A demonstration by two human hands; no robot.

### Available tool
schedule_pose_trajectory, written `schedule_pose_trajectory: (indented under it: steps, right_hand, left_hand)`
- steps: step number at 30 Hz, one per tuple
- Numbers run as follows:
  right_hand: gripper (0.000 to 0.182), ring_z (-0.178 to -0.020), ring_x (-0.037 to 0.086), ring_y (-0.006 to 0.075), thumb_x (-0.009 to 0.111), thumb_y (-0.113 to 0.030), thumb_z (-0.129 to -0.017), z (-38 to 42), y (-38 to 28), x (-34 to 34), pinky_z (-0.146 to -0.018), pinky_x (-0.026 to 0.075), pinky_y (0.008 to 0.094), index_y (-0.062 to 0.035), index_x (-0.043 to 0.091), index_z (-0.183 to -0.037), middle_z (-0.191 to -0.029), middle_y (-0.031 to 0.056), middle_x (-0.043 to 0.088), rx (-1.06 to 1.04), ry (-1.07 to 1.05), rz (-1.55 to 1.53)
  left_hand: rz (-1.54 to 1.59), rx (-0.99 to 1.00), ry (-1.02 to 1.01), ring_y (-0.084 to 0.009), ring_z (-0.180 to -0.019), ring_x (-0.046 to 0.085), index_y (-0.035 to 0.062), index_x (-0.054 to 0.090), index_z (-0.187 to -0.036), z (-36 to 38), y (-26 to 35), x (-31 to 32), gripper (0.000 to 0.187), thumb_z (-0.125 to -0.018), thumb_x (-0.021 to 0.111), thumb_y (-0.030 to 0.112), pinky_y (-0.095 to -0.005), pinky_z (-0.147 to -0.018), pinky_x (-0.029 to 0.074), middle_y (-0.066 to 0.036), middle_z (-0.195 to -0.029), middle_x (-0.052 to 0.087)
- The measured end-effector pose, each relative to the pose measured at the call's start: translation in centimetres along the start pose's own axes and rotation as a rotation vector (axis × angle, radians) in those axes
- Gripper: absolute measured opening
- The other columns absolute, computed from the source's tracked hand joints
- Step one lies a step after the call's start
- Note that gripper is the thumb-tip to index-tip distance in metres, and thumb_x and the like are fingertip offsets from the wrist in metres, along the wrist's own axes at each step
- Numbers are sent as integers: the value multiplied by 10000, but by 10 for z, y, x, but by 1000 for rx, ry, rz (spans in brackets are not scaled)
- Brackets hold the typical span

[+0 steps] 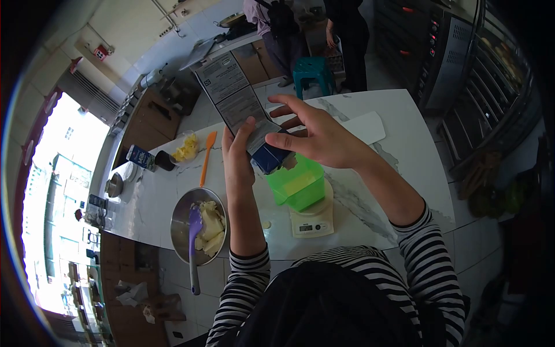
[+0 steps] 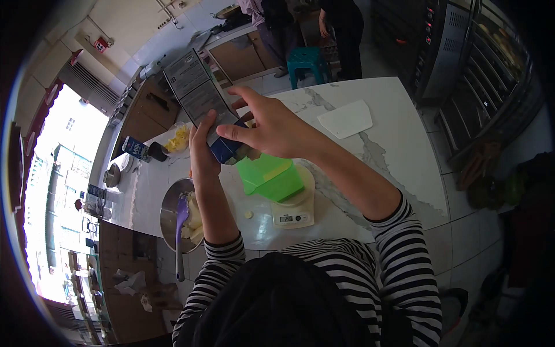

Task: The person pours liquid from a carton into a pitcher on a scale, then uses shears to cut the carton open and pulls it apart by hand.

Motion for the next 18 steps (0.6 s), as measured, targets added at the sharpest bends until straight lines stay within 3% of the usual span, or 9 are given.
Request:
schedule_pose_trajectory:
  steps: [5,7,11,13,15,16,18]
  right_hand:
    - [761,-1053,426,287,609,-424,-697,-3,-4,9,-850,377,331,42,281,-1202,-1147,210,404,-91,-52,368]
    - [801,-1067,413,307,622,-444,-674,-4,-5,11,-878,354,344,56,279,-1197,-1150,219,404,-115,-49,480]
    - [788,-1075,405,321,688,-338,-619,-10,-5,9,-907,322,364,61,303,-1178,-1140,235,413,-14,-89,498]
    - [763,-1061,419,317,701,-276,-606,-14,-4,7,-901,332,362,58,312,-1171,-1138,235,417,23,-115,485]
    - [690,-933,519,286,671,-151,-588,-17,-3,4,-817,412,334,43,330,-1156,-1119,225,432,38,-85,417]
    - [690,-933,519,286,671,-151,-588,-17,-4,3,-817,412,334,43,330,-1156,-1119,225,432,37,-85,418]
    - [663,-771,579,227,655,-106,-582,-17,-3,2,-697,466,282,30,340,-1150,-1069,211,467,140,-120,227]
  left_hand:
    - [33,16,80,-157,-760,546,-3,478,-985,-2,-11,-3,288,-765,519,179,-252,-638,454,-92,-871,535]
    - [10,0,48,-150,-844,478,-18,393,-1001,-3,-15,-2,362,-750,542,195,-249,-737,383,-100,-919,490]
    - [-127,60,93,-155,-871,460,-19,381,-1009,-6,-20,-10,385,-764,532,236,-257,-770,363,-108,-933,473]
    - [-136,113,130,-164,-896,445,-8,385,-1003,-4,-18,-11,412,-796,484,334,-262,-792,345,-118,-952,461]
    - [-37,83,72,-171,-913,448,-6,380,-1029,-7,-21,-14,457,-806,448,387,-270,-806,345,-116,-966,462]
    - [62,53,14,-178,-931,450,-3,374,-1055,-8,-22,-13,505,-816,411,441,-278,-820,346,-115,-980,464]
    - [186,37,-33,-184,-946,466,17,376,-1094,0,-6,3,529,-823,365,471,-298,-830,364,-100,-1006,482]
Point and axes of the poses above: each hand's wrist, its own z-axis away from the middle knuckle, its own x-axis out of the palm, y = z × x, the point moved 4 cm from there along -z, towards the middle knuckle
